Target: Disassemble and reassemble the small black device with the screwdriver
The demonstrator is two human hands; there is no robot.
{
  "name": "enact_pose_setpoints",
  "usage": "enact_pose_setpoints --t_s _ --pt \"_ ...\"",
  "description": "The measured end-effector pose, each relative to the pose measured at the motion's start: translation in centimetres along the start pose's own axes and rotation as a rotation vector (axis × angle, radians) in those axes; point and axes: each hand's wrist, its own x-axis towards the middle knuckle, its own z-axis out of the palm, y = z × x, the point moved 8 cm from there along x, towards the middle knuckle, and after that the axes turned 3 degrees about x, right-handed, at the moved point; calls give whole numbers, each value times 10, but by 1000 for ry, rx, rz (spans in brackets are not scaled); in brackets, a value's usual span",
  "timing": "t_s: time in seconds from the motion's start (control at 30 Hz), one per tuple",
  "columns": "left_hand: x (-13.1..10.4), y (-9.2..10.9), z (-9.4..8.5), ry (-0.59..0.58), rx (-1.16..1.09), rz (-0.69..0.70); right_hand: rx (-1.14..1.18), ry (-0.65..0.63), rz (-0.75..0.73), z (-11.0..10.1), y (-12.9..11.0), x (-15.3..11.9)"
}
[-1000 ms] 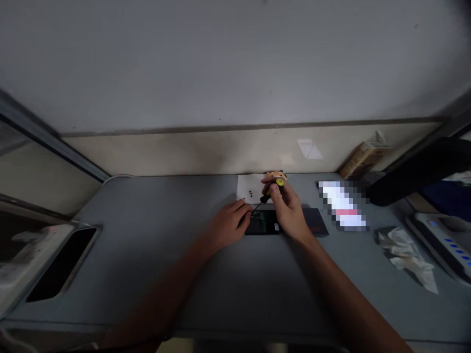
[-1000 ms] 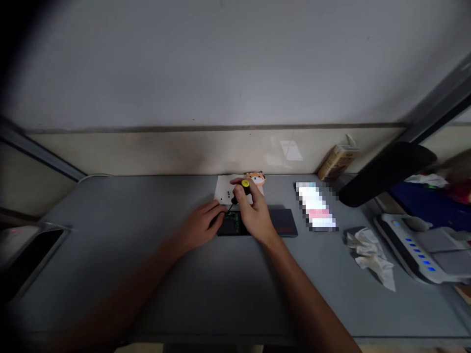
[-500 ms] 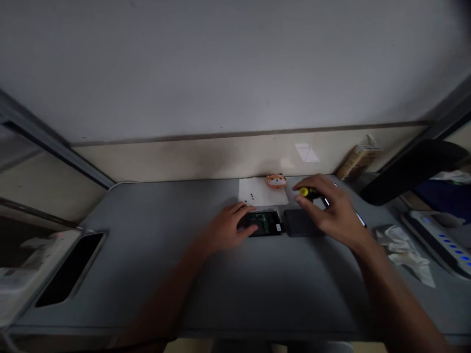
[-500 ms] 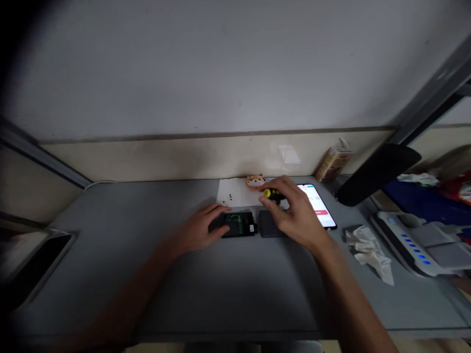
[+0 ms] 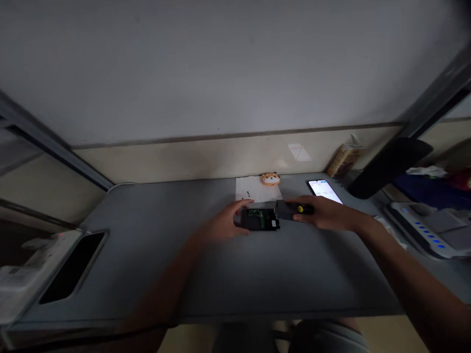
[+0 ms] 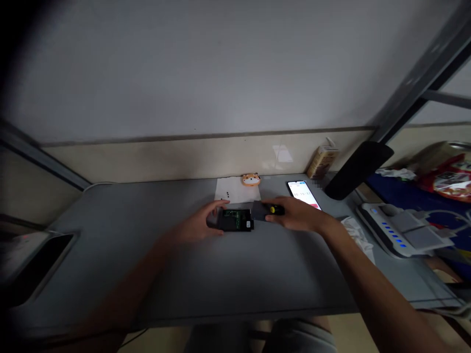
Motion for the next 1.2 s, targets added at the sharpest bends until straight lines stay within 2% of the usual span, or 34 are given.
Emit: enact_pose_setpoints --t_s 0.17,0.43,0.57,0.63,0.7,0.77,0.83,0.97,1.07,1.2 --pt "5 -4 1 64 -4 -47 13 -17 -129 14 -30 12" --pt "7 11 6 93 147 -27 -136 29 -150 36 -49 14" --pt "8 11 7 92 194 3 -29 34 -241 36 -64 20" --pt "7 15 7 103 216 54 135 160 -327 21 -73 20" --pt "5 21 7 128 247 127 348 446 -369 -9 -72 17" --pt "2 26 8 146 281 186 528 762 -302 -35 -57 13" --pt "0 28 9 142 316 213 677 899 -162 -41 -35 17" --pt "-1 28 13 114 372 242 906 786 105 -15 2 43" --pt "-1 25 14 106 392 252 953 717 133 3 11 52" --pt "-1 24 12 120 400 247 924 630 116 13 11 58"
